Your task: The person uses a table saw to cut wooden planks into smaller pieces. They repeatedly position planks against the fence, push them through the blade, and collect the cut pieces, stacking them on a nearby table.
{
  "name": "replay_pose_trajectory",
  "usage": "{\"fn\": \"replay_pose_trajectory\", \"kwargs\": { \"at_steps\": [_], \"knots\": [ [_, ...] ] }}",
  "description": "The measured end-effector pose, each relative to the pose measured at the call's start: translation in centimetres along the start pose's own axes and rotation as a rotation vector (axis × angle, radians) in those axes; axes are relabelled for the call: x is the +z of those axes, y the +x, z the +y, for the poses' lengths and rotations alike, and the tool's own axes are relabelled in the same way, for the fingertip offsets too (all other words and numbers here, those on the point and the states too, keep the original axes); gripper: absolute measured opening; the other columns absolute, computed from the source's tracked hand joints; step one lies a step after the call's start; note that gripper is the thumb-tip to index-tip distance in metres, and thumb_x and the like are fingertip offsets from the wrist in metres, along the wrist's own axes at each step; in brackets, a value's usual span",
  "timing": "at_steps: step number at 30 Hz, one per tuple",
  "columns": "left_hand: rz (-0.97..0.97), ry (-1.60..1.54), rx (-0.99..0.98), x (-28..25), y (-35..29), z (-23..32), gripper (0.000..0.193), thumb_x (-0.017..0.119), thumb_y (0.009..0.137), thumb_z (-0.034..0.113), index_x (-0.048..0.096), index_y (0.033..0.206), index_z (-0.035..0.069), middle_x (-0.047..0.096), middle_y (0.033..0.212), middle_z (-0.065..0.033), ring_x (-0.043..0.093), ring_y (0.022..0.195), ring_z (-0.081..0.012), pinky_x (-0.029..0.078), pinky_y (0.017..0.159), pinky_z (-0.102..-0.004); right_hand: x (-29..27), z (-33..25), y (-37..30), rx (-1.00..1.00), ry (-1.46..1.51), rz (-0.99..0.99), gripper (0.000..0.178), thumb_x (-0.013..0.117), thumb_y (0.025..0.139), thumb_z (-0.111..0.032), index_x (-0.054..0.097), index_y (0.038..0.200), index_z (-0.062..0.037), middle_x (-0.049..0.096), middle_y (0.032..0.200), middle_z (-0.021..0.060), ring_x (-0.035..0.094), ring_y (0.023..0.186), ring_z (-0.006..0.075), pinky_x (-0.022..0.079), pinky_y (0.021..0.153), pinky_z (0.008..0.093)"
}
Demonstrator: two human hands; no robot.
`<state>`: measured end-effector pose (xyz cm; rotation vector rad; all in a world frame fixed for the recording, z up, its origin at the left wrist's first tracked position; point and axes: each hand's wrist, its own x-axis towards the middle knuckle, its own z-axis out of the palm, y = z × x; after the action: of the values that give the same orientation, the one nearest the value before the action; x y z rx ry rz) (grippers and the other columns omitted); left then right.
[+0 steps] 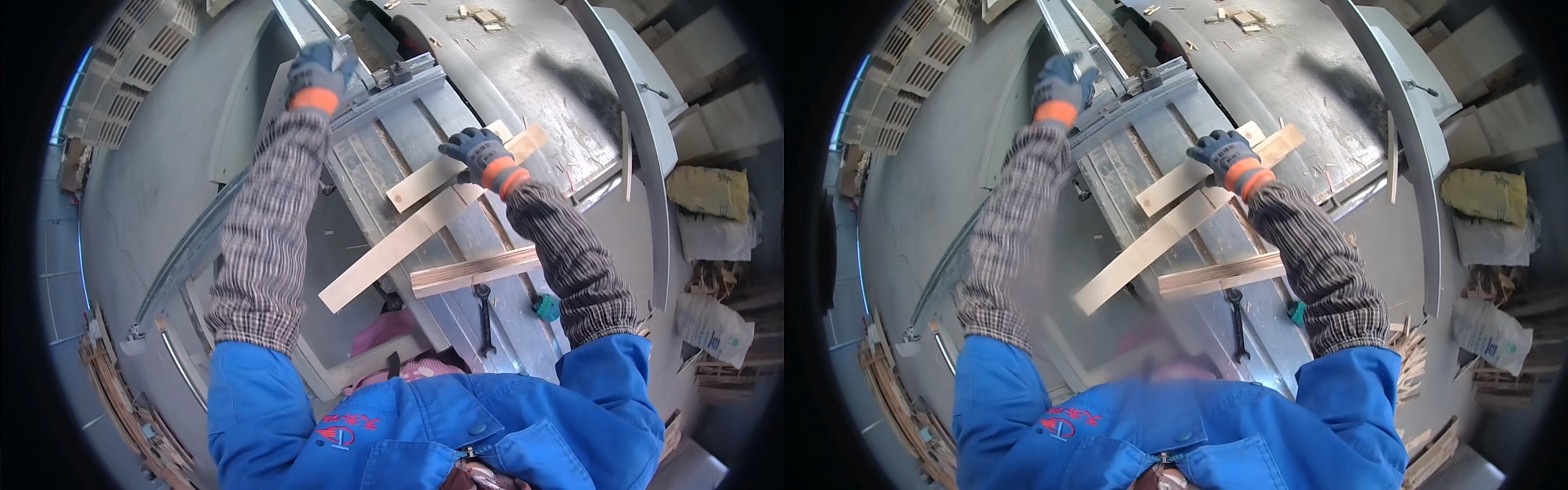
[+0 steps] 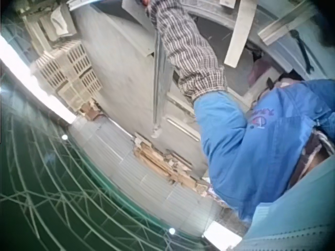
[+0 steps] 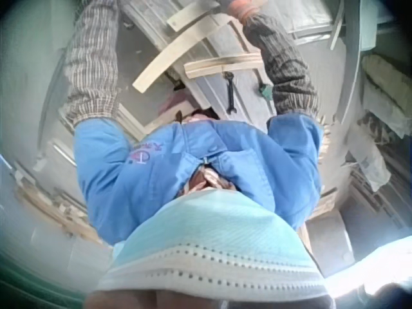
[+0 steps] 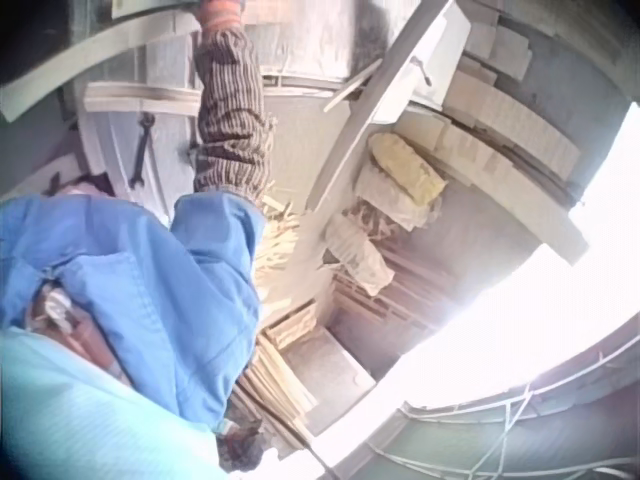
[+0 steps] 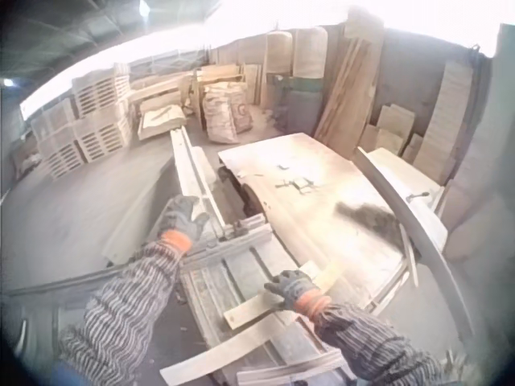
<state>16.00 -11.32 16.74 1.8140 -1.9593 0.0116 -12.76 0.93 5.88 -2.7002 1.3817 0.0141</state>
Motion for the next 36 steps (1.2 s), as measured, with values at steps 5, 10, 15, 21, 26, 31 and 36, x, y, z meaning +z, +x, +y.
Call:
{"fn": "replay_pose_trajectory", "kwargs": {
  "at_steps": [5,10,15,21,26,31,36],
  "knots": [
    [-0.095,0.156,0.116,5.5,8.3,-2.9,0.065,0.067,0.082,0.052,0.052,0.135,0.017,0.048,0.138,-0.0191,0.050,0.124,-0.0369,0.042,0.104,-0.0436,-0.5,3.1,4.3,-0.097,-0.026,-0.297,0.064,0.080,0.067,-0.044,0.061,0.124,-0.0216,0.063,0.113,0.0056,0.057,0.110,0.0287,0.043,0.094,0.0421],
    [-0.261,0.004,-0.006,9.9,11.9,-6.3,0.051,0.062,0.087,0.045,0.057,0.130,0.016,0.056,0.130,-0.0192,0.057,0.118,-0.0356,0.046,0.101,-0.0439,-0.3,5.2,4.1,-0.101,0.036,-0.203,0.065,0.076,0.071,-0.049,0.058,0.128,-0.0224,0.062,0.117,0.0055,0.055,0.113,0.0296,0.041,0.098,0.0423],
    [-0.085,-0.318,0.006,6.7,5.4,1.0,0.049,0.069,0.083,0.044,0.065,0.115,0.008,0.064,0.117,-0.0132,0.064,0.102,-0.0283,0.051,0.089,-0.0382,-0.5,11.1,2.0,0.059,-0.051,-0.204,0.064,0.076,0.074,-0.044,0.056,0.132,-0.0250,0.061,0.121,0.0048,0.054,0.116,0.0287,0.039,0.101,0.0427],
    [0.136,-0.334,0.549,7.1,-9.3,2.0,0.023,0.070,0.082,0.020,0.063,0.100,0.008,0.061,0.104,-0.0104,0.061,0.092,-0.0287,0.052,0.083,-0.0386,0.8,16.9,2.5,0.128,-0.053,-0.084,0.075,0.083,0.068,-0.029,0.050,0.136,-0.0293,0.055,0.130,0.0056,0.049,0.124,0.0296,0.037,0.103,0.0470],
    [-0.162,-0.166,0.386,10.5,-14.7,2.0,0.027,0.069,0.077,0.018,0.062,0.101,0.008,0.056,0.114,-0.0085,0.054,0.108,-0.0287,0.048,0.091,-0.0411,0.5,19.3,4.0,0.253,-0.030,-0.006,0.075,0.081,0.070,-0.026,0.049,0.138,-0.0288,0.057,0.130,0.0060,0.048,0.125,0.0310,0.036,0.104,0.0486],
    [-0.393,-0.174,0.388,10.5,-15.4,6.0,0.033,0.068,0.077,0.021,0.059,0.106,0.007,0.057,0.116,-0.0119,0.057,0.104,-0.0323,0.049,0.088,-0.0431,0.9,16.5,8.9,0.223,0.016,0.028,0.077,0.081,0.070,-0.027,0.048,0.139,-0.0293,0.055,0.132,0.0051,0.048,0.126,0.0304,0.034,0.106,0.0517],
    [-0.236,0.051,0.428,12.5,-9.2,10.5,0.057,0.071,0.076,0.032,0.051,0.123,0.006,0.049,0.130,-0.0138,0.050,0.117,-0.0317,0.050,0.088,-0.0410,2.0,15.5,10.2,0.306,0.051,0.366,0.089,0.086,0.062,-0.035,0.046,0.139,-0.0169,0.051,0.136,0.0136,0.046,0.127,0.0344,0.039,0.106,0.0438]
  ]
}}
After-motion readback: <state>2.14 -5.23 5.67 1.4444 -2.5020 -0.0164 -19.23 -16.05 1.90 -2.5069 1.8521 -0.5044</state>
